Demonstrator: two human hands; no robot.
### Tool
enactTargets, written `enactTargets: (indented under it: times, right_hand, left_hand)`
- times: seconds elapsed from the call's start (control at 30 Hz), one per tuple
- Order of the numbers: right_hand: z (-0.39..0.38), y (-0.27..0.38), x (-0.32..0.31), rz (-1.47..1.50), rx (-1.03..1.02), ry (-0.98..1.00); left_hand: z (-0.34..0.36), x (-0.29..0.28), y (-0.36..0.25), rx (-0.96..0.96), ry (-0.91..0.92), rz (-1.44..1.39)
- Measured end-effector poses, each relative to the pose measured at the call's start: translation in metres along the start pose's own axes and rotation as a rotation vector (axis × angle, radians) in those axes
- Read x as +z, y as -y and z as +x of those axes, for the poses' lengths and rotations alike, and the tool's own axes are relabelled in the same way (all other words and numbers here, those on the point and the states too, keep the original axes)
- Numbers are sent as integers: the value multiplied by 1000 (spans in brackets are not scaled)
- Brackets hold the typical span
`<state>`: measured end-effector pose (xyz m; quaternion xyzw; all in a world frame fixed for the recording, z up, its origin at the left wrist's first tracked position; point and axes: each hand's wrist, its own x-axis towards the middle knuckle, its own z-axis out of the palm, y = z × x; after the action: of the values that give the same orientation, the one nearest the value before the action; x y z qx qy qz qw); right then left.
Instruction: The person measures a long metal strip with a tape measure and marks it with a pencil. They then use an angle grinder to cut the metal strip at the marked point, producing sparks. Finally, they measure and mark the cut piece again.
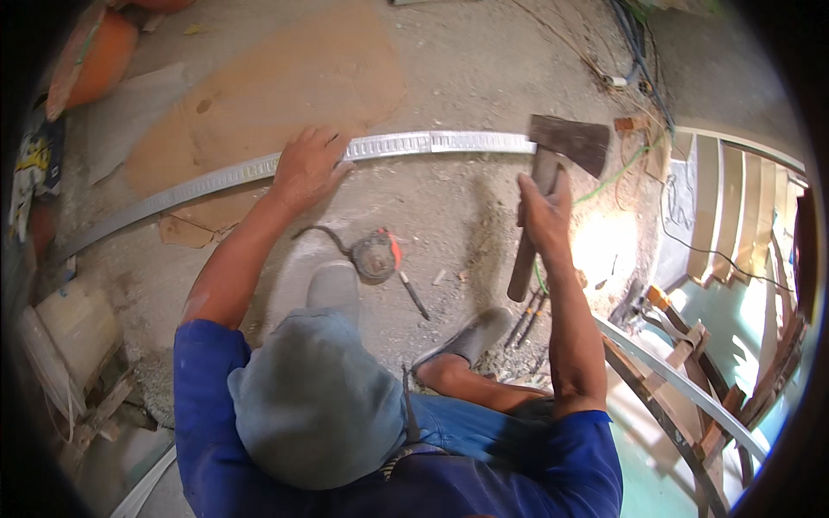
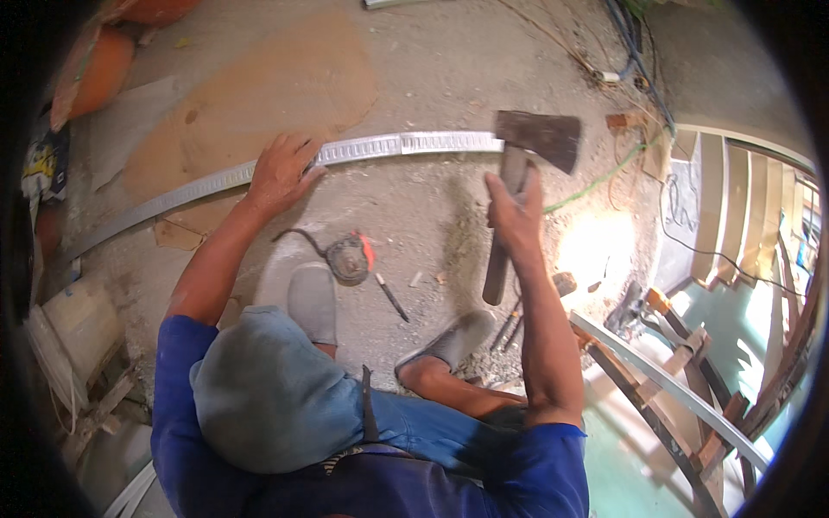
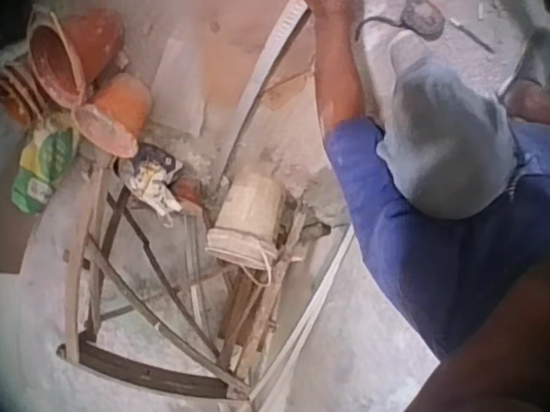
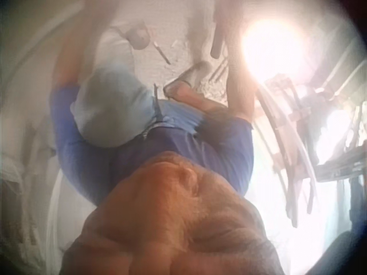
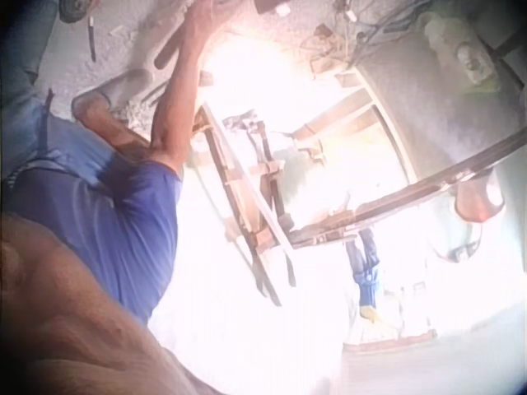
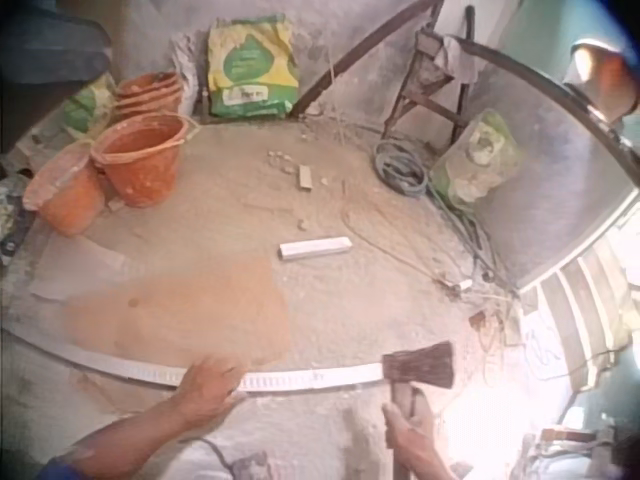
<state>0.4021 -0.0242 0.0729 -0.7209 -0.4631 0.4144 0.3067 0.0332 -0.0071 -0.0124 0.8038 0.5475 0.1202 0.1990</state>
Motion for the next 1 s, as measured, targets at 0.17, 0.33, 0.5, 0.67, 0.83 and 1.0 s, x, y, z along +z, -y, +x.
enactTargets:
  times: [0.17, 0.33, 0.5, 0.67, 0.83, 1.0]
  right_hand:
    - [-14, -34, 24, -438, -206, 34]
    - [-15, -13, 54, -426, -237, 120]
    - [-3, -5, 72, -630, -168, 164]
    - [-1, -7, 77, -502, -236, 85]
    - [-1, -13, 76, -607, -122, 185]
    - [3, -18, 60, -281, -266, 9]
  left_hand:
    - [16, 19, -8, 62, -117, -22]
    - [15, 25, -1, 96, -182, -19]
    - [14, 26, -2, 71, -154, -26]
    - [8, 32, 1, 92, -180, -35]
    - [14, 25, 2, 95, -217, -34]
    - [18, 17, -13, -14, -146, -67]
